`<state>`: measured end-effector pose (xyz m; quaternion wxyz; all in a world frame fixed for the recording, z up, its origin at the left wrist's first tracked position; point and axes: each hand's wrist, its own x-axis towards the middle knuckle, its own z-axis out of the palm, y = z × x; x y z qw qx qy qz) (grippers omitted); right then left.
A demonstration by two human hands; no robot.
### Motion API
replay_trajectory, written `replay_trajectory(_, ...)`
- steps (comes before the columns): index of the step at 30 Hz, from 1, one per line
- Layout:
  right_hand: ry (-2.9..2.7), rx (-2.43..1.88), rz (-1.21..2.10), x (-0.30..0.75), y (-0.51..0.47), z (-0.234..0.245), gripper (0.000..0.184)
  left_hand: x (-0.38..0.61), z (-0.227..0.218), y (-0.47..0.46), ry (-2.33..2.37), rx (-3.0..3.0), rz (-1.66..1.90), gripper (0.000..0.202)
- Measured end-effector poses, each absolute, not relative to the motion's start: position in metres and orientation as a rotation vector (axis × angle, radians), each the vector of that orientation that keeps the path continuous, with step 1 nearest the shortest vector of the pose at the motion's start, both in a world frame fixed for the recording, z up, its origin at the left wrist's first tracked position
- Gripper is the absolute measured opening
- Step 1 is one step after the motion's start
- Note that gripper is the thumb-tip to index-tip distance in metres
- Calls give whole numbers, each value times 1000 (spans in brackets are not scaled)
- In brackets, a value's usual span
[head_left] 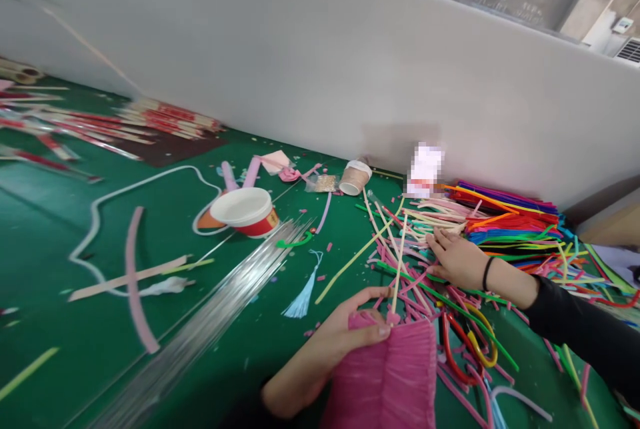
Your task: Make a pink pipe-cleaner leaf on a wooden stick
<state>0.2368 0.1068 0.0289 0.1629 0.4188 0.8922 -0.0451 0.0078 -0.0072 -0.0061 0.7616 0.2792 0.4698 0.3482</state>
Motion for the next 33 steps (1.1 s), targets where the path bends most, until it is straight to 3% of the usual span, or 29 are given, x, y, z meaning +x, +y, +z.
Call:
replay_trajectory(5,2872,1211,-393,255,112,72,44,7,-4,-9,1026,607,741,69)
replay_trajectory(8,2975,1500,-440,291,131,98,42,7,-8,-9,1010,624,752,67)
replay_trajectory(10,2814,1625,-441,320,144,102,50,7,-10,-9,1006,641,755,67)
replay_trajectory(14,2341,1661,-313,353,162,81,87,7,-9,-7,1026,646,758,71)
replay_trajectory(16,2207,1664,-247,351,165,71,91,7,-5,-8,1052,637,749,73)
replay_trajectory(19,2202,1565,-133,338,158,65,78,7,-2,-9,1083,608,760,70)
replay_trajectory(23,2422,1526,352,331,124,58,49,7,-7,-9,1074,631,800,68)
replay_trajectory(27,2503,1528,603,340,88,39,46,3,-17,-7,1089,685,754,71)
replay_trajectory(33,2419,1423,667,342,73,31,28,2,-21,-7,1076,724,768,69)
